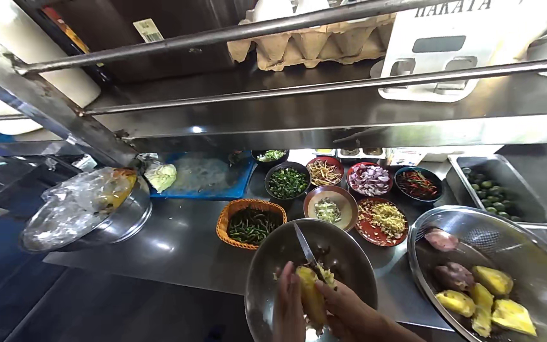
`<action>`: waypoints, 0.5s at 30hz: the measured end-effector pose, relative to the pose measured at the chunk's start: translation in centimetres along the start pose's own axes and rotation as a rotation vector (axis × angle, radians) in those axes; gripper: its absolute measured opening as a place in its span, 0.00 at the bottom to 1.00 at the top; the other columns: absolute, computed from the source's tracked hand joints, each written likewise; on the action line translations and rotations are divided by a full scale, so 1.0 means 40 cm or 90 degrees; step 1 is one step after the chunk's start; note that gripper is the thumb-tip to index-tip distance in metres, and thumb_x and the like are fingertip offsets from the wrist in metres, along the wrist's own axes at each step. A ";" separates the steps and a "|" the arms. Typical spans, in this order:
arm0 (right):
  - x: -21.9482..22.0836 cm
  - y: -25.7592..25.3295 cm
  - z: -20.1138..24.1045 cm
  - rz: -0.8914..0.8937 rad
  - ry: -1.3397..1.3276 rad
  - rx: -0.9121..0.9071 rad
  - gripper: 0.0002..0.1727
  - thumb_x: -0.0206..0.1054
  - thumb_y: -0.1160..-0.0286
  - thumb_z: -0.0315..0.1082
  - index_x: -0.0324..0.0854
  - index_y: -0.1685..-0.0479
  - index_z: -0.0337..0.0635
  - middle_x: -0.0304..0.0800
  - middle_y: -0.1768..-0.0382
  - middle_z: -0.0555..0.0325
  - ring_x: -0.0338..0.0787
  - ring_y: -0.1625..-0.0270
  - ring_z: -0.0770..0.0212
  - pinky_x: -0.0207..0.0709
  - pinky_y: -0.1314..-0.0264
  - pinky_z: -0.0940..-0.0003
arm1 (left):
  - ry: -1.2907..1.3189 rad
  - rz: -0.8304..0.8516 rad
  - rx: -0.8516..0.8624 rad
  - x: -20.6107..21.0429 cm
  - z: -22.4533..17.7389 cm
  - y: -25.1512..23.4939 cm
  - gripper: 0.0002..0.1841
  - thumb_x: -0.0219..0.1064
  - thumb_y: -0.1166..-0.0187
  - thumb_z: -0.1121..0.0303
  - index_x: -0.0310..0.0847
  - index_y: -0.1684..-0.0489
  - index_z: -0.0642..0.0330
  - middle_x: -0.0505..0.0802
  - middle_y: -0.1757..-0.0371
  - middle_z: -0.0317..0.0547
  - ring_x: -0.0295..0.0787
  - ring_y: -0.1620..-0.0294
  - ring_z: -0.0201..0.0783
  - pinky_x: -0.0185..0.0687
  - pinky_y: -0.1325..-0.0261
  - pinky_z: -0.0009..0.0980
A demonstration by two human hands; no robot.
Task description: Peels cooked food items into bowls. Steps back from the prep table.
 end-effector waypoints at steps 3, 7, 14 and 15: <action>-0.016 0.007 0.013 -0.007 -0.019 -0.020 0.19 0.59 0.13 0.55 0.71 0.39 0.53 0.80 0.75 0.62 0.71 0.86 0.71 0.70 0.84 0.77 | -0.302 -0.138 0.286 -0.091 -0.149 0.051 0.33 0.61 0.16 0.51 0.74 0.26 0.75 0.79 0.23 0.68 0.73 0.18 0.54 0.70 0.17 0.47; -0.049 0.014 0.013 -0.061 -0.028 -0.017 0.19 0.59 0.13 0.55 0.70 0.39 0.53 0.77 0.78 0.62 0.69 0.88 0.71 0.69 0.86 0.76 | -0.519 -0.046 0.274 -0.132 -0.142 0.046 0.22 0.68 0.22 0.56 0.89 0.41 0.65 0.88 0.31 0.60 0.81 0.25 0.59 0.73 0.22 0.57; -0.044 0.018 0.051 -0.117 0.261 -0.086 0.28 0.57 0.13 0.58 0.70 0.24 0.49 0.87 0.56 0.55 0.87 0.68 0.61 0.84 0.66 0.61 | 0.259 0.049 -0.251 0.049 0.112 0.033 0.31 0.42 0.08 0.44 0.62 0.13 0.52 0.87 0.33 0.53 0.89 0.40 0.49 0.89 0.44 0.52; -0.032 0.027 0.060 -0.105 0.282 -0.086 0.26 0.55 0.12 0.58 0.73 0.28 0.50 0.86 0.60 0.56 0.86 0.70 0.62 0.83 0.68 0.62 | 0.303 0.000 -0.296 0.065 0.124 0.039 0.28 0.44 0.07 0.45 0.67 0.19 0.53 0.91 0.45 0.54 0.92 0.53 0.47 0.91 0.55 0.47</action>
Point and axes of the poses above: each hand's wrist, its own y-axis away from the middle knuckle, its own x-axis out of the palm, z = x × y, the point moved 10 cm from there along -y, towards the middle knuckle
